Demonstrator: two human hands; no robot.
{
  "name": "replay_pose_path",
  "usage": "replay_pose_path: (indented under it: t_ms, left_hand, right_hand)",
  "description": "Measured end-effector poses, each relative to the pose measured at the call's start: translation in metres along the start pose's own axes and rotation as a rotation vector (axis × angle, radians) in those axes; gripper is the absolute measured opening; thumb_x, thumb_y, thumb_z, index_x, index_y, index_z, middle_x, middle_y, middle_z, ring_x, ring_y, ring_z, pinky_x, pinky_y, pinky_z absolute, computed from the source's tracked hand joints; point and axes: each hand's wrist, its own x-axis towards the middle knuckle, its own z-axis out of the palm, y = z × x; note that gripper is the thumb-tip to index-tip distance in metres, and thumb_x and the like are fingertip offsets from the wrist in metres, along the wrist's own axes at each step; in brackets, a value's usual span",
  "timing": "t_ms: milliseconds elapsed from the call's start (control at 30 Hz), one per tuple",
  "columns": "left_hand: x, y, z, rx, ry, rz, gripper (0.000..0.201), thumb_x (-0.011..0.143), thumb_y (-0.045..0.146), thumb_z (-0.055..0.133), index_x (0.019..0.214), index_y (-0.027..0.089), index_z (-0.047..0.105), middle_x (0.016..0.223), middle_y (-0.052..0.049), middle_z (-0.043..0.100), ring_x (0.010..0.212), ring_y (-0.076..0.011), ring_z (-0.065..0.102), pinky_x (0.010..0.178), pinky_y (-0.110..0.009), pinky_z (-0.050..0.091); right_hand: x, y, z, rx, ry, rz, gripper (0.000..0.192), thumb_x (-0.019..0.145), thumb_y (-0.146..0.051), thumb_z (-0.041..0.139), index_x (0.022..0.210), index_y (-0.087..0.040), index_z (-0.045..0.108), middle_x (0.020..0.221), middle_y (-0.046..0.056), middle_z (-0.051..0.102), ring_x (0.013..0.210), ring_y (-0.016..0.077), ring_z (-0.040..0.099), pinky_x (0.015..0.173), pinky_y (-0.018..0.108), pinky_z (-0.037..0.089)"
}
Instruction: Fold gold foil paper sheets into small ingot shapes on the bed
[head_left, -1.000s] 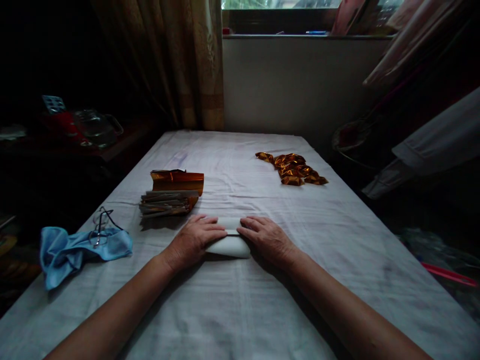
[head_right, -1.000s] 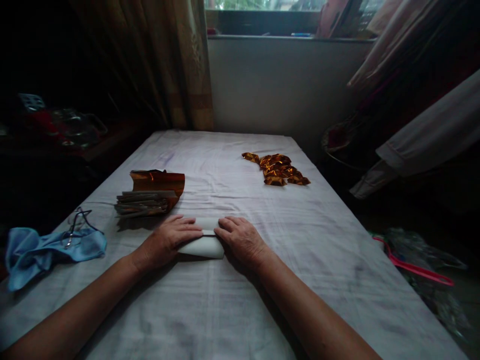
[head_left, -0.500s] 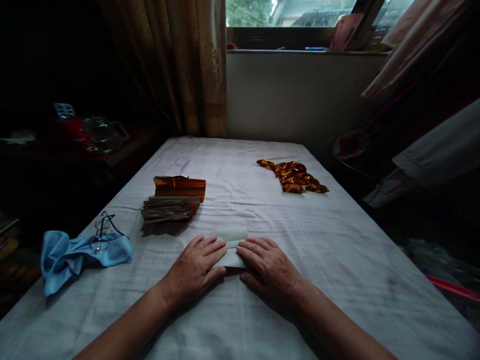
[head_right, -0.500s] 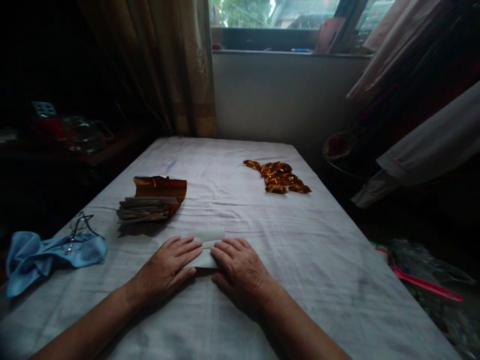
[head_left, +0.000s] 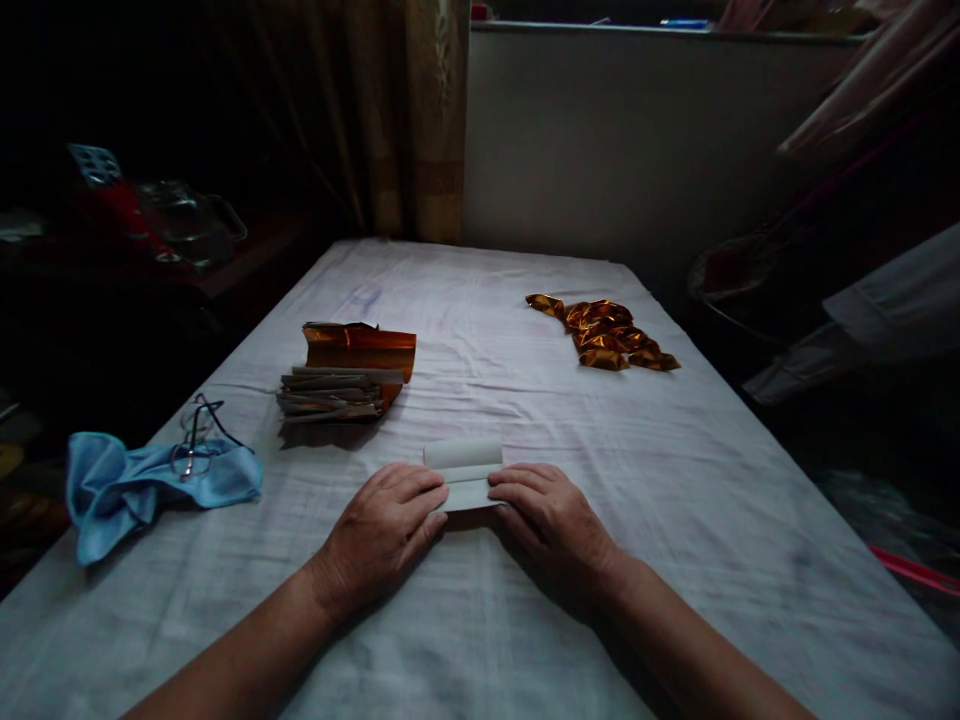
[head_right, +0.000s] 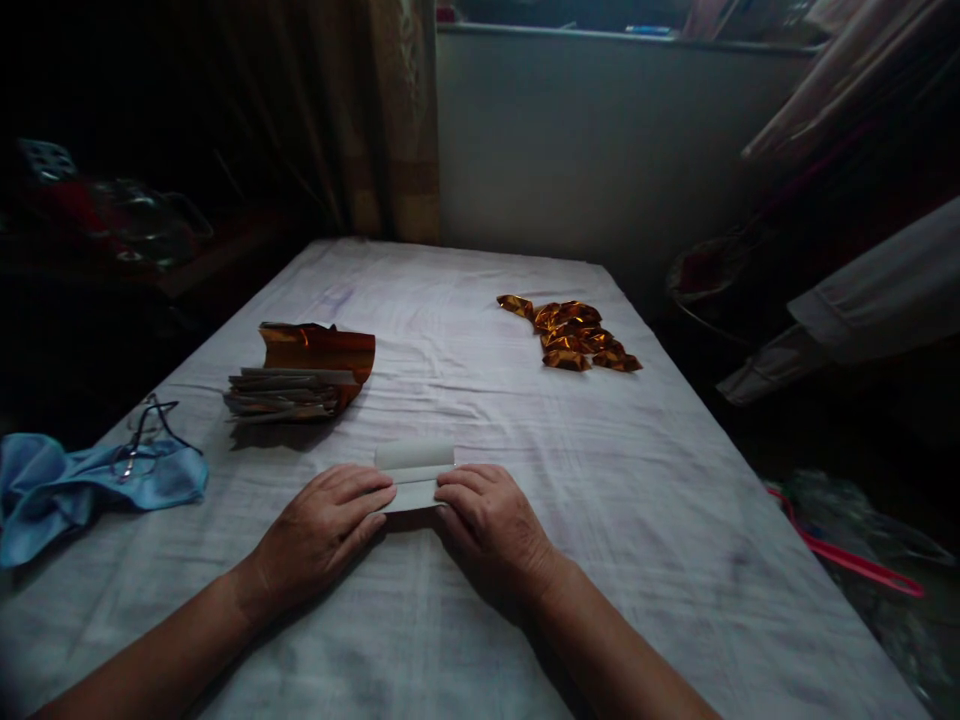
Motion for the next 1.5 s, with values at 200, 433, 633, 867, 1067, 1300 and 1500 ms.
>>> replay_pose_path:
  t_ms: [200, 433, 633, 867, 1067, 1300, 1500]
  left_hand:
    - [0.01, -0.003, 0.003, -0.097, 0.057, -0.117, 0.02, 0.099, 0.025, 0.049, 0.096, 0.019, 0.068, 0.091, -0.004, 0.073, 0.088, -0.0186, 0.067, 0.088, -0.035, 0.052]
    - [0.009, -0.004, 0.009, 0.017, 0.131, -0.138, 0.021, 0.1, 0.024, 0.048, 0.115, 0.018, 0.062, 0.102, -0.008, 0.071, 0.094, -0.0203, 0.066, 0.085, -0.034, 0.055]
    - [0.01, 0.012, 0.006, 0.17, 0.047, 0.052, 0.029, 0.099, 0.021, 0.049, 0.124, 0.019, 0.064, 0.133, -0.007, 0.065, 0.131, -0.0264, 0.052, 0.116, -0.048, 0.034]
    - [-0.001, 0.021, 0.018, 0.168, -0.094, 0.099, 0.047, 0.102, 0.04, 0.043, 0.14, 0.013, 0.052, 0.143, -0.009, 0.057, 0.135, -0.0237, 0.051, 0.116, -0.041, 0.037]
    - [-0.003, 0.024, 0.019, 0.213, -0.129, 0.091, 0.052, 0.103, 0.042, 0.038, 0.141, 0.009, 0.05, 0.146, -0.013, 0.054, 0.137, -0.0259, 0.048, 0.112, -0.043, 0.041]
    - [-0.004, 0.024, 0.019, 0.187, -0.145, 0.09, 0.052, 0.103, 0.042, 0.041, 0.143, 0.009, 0.047, 0.146, -0.013, 0.054, 0.138, -0.0257, 0.047, 0.114, -0.042, 0.04]
    - [-0.004, 0.024, 0.019, 0.188, -0.138, 0.083, 0.051, 0.103, 0.042, 0.04, 0.143, 0.01, 0.047, 0.146, -0.012, 0.054, 0.138, -0.0251, 0.047, 0.113, -0.042, 0.041]
  right_hand:
    - [0.01, 0.004, 0.008, 0.002, 0.066, 0.265, 0.012, 0.091, -0.022, 0.061, 0.082, -0.023, 0.07, 0.093, 0.003, 0.073, 0.09, 0.0199, 0.065, 0.083, 0.034, 0.048]
    - [0.016, 0.001, 0.015, -0.112, 0.063, 0.374, 0.009, 0.086, -0.023, 0.066, 0.078, -0.022, 0.068, 0.085, 0.003, 0.068, 0.086, 0.0215, 0.059, 0.078, 0.034, 0.041]
    - [0.014, 0.001, 0.018, -0.115, 0.089, 0.375, 0.011, 0.088, -0.024, 0.063, 0.077, -0.022, 0.067, 0.086, 0.003, 0.067, 0.085, 0.021, 0.057, 0.078, 0.033, 0.039]
    - [0.015, 0.0, 0.019, -0.121, 0.105, 0.375, 0.014, 0.089, -0.026, 0.063, 0.077, -0.022, 0.066, 0.084, 0.003, 0.066, 0.084, 0.0206, 0.056, 0.077, 0.033, 0.037]
    - [0.015, 0.0, 0.018, -0.138, 0.091, 0.364, 0.018, 0.092, -0.027, 0.059, 0.077, -0.022, 0.066, 0.084, 0.003, 0.065, 0.084, 0.0205, 0.056, 0.078, 0.033, 0.037]
    - [0.015, 0.001, 0.019, -0.156, 0.102, 0.365, 0.019, 0.092, -0.027, 0.058, 0.075, -0.022, 0.064, 0.085, 0.004, 0.065, 0.083, 0.0204, 0.056, 0.077, 0.033, 0.037]
    - [0.017, 0.0, 0.018, -0.164, 0.088, 0.39, 0.018, 0.092, -0.029, 0.059, 0.075, -0.022, 0.061, 0.083, 0.003, 0.063, 0.081, 0.0206, 0.056, 0.075, 0.033, 0.038]
